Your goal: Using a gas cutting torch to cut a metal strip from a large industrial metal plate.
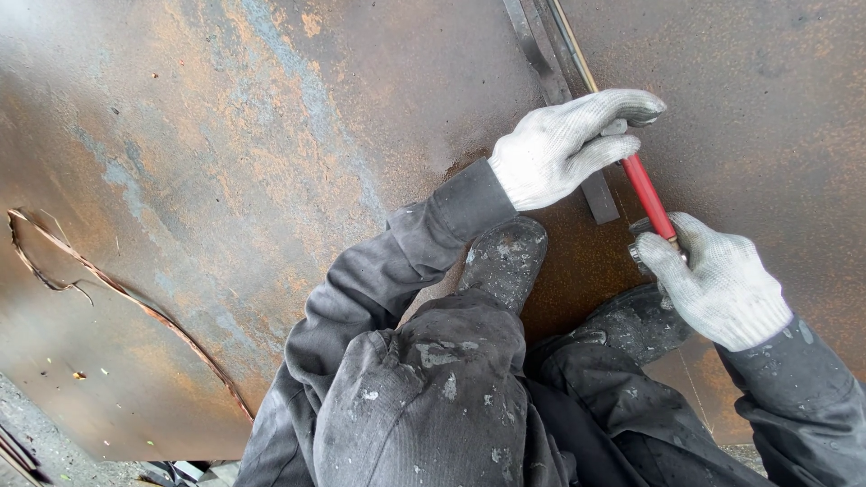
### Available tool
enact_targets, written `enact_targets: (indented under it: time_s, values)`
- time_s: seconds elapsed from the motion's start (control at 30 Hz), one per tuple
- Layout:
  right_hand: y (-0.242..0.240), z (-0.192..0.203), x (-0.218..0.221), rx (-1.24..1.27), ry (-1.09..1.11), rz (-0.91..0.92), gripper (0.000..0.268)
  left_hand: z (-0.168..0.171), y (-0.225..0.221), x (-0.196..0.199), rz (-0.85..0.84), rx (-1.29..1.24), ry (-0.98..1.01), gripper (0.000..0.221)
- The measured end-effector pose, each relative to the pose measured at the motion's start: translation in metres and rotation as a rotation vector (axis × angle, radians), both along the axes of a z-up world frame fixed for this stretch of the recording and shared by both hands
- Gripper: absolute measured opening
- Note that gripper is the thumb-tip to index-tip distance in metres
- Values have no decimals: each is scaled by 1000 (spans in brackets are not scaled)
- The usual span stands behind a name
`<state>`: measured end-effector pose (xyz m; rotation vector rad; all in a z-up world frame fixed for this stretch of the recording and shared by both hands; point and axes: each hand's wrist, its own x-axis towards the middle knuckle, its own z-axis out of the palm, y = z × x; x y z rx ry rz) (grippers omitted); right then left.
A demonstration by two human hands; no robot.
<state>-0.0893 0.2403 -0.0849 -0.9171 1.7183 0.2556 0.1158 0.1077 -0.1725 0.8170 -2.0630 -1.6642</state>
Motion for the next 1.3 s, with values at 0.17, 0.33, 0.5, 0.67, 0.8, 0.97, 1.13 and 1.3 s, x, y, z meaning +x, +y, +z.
enact_targets:
  time_s: [0.17, 0.33, 0.5, 0.67, 0.8, 0.97, 1.13, 1.3]
  values:
    - [1, 1, 0, -18, -13, -19, 45, -9, 1, 1, -6, 12, 57, 41]
    - [0, 3, 2, -48, -32, -1, 44, -4, 2, 2, 16, 54, 72, 39]
    - [-8, 12, 6, -16, -28, 22, 45, 15, -2, 9, -11, 54, 11, 39]
    - [5, 19, 10, -269, -87, -5, 49, 53, -12, 14, -77, 67, -73, 35]
    - [11, 22, 12, -414, -123, -38, 58, 64, -12, 20, -90, 111, -33, 27]
    - [13, 11, 7, -420, -152, -28, 68, 59, -14, 19, -81, 183, -95, 25]
    - [8, 7, 2, -461, -159, -18, 63, 55, -19, 18, -62, 187, -102, 26]
    - [7, 9, 3, -387, -147, 5, 65, 56, -19, 17, -80, 172, -136, 29]
